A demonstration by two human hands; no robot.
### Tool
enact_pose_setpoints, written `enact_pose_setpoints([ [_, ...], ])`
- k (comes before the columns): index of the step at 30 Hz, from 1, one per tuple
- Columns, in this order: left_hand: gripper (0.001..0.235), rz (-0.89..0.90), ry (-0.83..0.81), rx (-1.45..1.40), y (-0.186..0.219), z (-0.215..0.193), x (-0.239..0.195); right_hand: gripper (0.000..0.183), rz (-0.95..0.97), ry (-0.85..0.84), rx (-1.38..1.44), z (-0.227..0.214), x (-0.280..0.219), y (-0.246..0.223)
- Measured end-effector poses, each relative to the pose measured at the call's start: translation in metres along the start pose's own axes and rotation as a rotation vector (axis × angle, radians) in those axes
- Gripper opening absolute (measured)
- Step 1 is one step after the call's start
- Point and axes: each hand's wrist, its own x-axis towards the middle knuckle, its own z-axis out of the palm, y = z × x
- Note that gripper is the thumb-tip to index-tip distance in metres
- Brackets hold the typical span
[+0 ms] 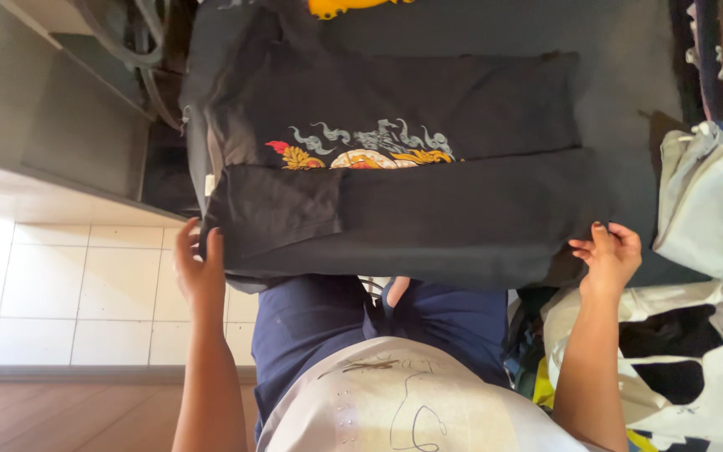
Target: The person folds a black t-shirt with a graphic print on a table, then folds a second black t-shirt with text. The person smooths the fabric and folds the sleeves and bottom edges to create neat rectangular stacks.
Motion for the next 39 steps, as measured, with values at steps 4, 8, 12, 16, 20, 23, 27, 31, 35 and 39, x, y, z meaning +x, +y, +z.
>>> enact_pose_setpoints([
  [4,0.027,-0.037,-0.143,-0.243,-0.007,-0.003,0.012,0.023,-0.133,0.01,-0.053,-0.016,0.013,0.007],
  [8,0.021,-0.045,-0.232,-0.273,-0.014,-0.015,0.021,0.022,-0.23,0.029,-0.2,-0.029,0.014,0.0],
  [12,0.022,-0.06,-0.299,-0.118,0.0,-0.028,0.024,0.024,-0.17,0.116,-0.377,-0.011,0.006,-0.015],
  [16,0.029,-0.009,-0.059,-0.062,0.033,-0.03,0.017,0.03,-0.7,0.125,-0.706,0.047,-0.012,-0.048],
  [20,0.034,0.249,-0.041,-0.057,0.08,0.005,0.03,0.021,-0.668,-0.106,-0.526,0.16,-0.04,-0.082],
  [23,0.041,0.643,-0.209,0.005,0.118,0.053,0.05,0.037,-0.859,-0.499,-0.768,0.248,-0.053,-0.089],
  [27,0.068,0.71,-0.245,0.286,0.136,0.105,0.094,0.059,-0.792,-0.899,-1.021,0.304,-0.043,-0.075],
  [31,0.075,0.543,-0.284,0.422,0.11,0.113,0.156,0.061,-0.608,-0.731,-1.306,0.294,0.023,-0.061],
  [35,0.074,0.496,-0.267,0.374,0.094,0.121,0.167,0.067,-0.388,-0.456,-1.308,0.258,0.101,-0.047],
  [39,0.073,0.454,-0.246,0.378,0.102,0.122,0.161,0.067,-0.289,-0.288,-1.346,0.239,0.156,-0.029],
])
